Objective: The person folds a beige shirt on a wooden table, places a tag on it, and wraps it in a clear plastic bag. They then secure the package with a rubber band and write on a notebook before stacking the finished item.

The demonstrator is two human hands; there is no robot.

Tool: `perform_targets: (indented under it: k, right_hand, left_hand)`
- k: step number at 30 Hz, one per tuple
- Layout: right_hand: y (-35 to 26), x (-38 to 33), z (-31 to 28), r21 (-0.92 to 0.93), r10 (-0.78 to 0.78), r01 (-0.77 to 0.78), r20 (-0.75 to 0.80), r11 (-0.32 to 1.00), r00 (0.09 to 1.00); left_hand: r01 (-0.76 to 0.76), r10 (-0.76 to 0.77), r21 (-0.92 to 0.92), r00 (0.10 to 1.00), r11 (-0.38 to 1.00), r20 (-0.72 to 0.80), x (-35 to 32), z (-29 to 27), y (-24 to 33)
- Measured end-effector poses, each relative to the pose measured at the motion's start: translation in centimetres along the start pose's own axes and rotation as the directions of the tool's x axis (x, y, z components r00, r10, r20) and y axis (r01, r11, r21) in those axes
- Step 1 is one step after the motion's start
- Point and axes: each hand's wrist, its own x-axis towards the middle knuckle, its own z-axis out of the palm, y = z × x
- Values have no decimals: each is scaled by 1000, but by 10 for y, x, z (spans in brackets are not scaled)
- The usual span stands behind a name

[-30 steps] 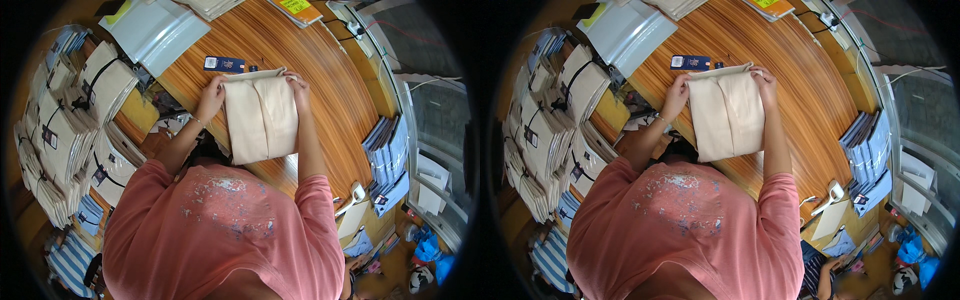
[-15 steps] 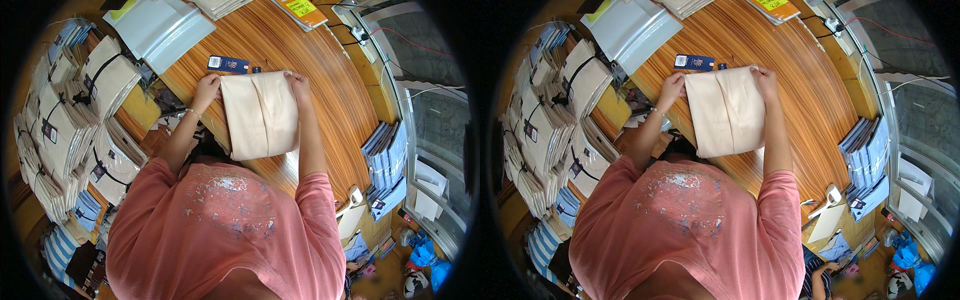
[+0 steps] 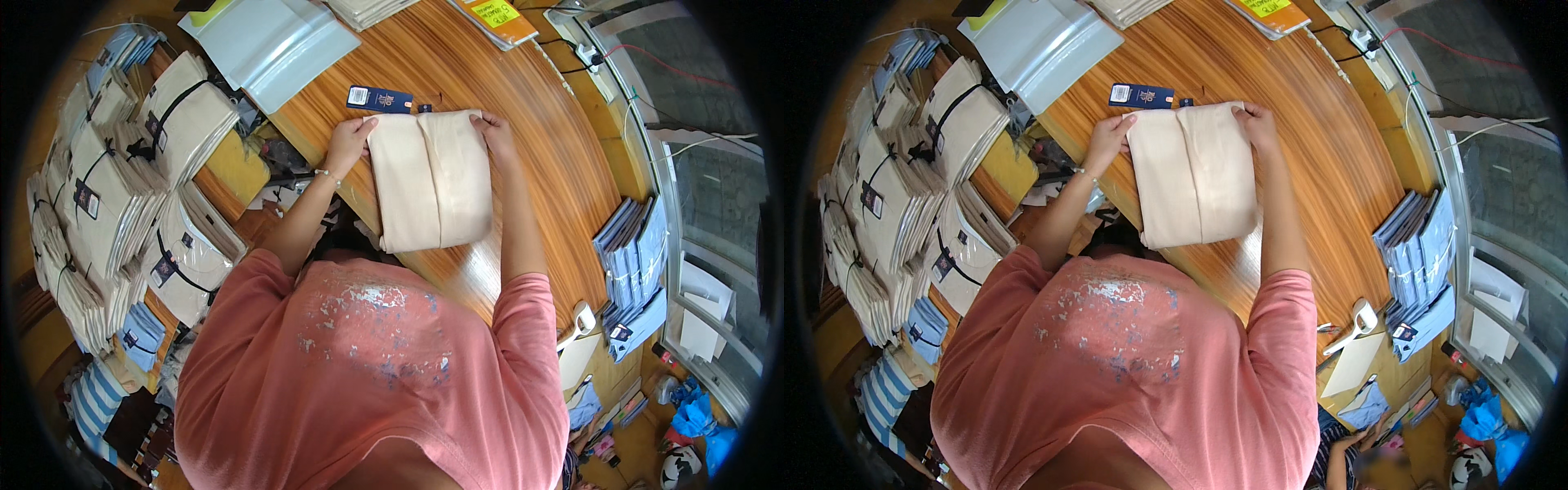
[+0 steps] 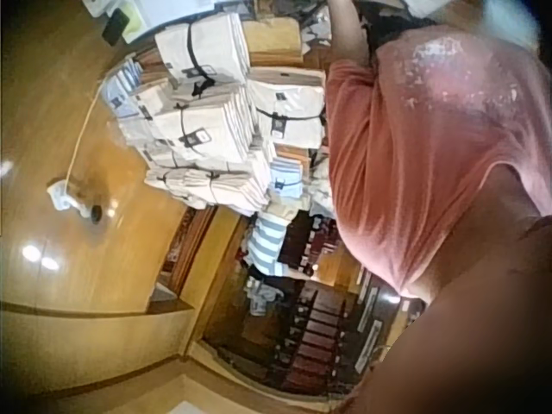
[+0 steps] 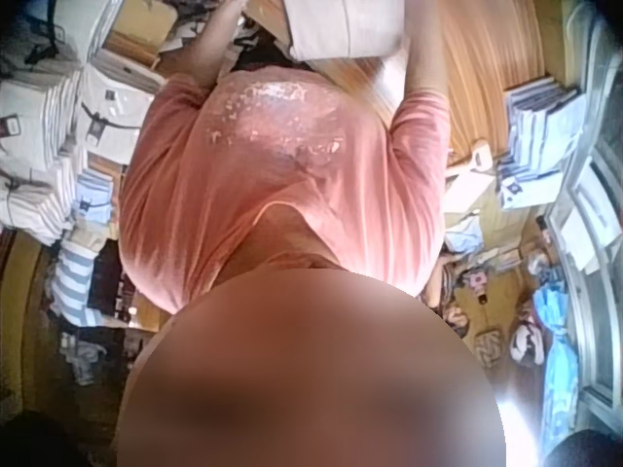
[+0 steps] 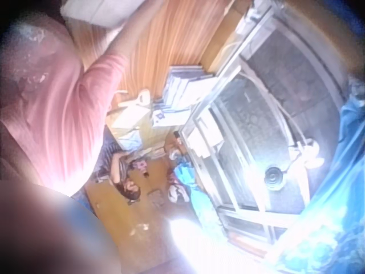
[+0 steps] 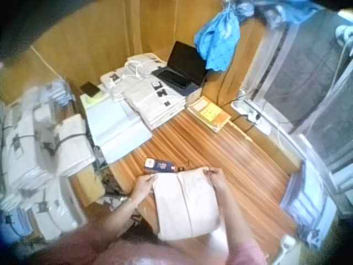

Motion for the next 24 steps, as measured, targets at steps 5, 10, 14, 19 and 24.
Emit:
perform_targets:
  k: [5, 10, 14, 19, 24]
  right_hand:
    - [3, -40, -14, -42, -60, 61, 37, 997, 998]
    - [34, -50, -10, -133, -196, 189, -45, 973, 980]
    - [45, -65, -11, -168, -203, 175, -165, 970, 965]
    - [80, -150, -33, -26, -73, 69, -156, 997, 985]
    - [92, -196, -26, 80, -25, 30, -56, 996, 998]
  left_hand:
    - [45, -53, 81, 994, 996, 97, -55, 0, 4]
    - [-17, -4, 76, 964, 997, 267, -61, 9, -26]
    - [116, -145, 152, 971, 982, 192, -64, 10, -17]
    - [-5, -18, 169, 991, 986, 134, -123, 3, -20]
    - [-8, -9, 53, 948, 999, 317, -173, 11, -60]
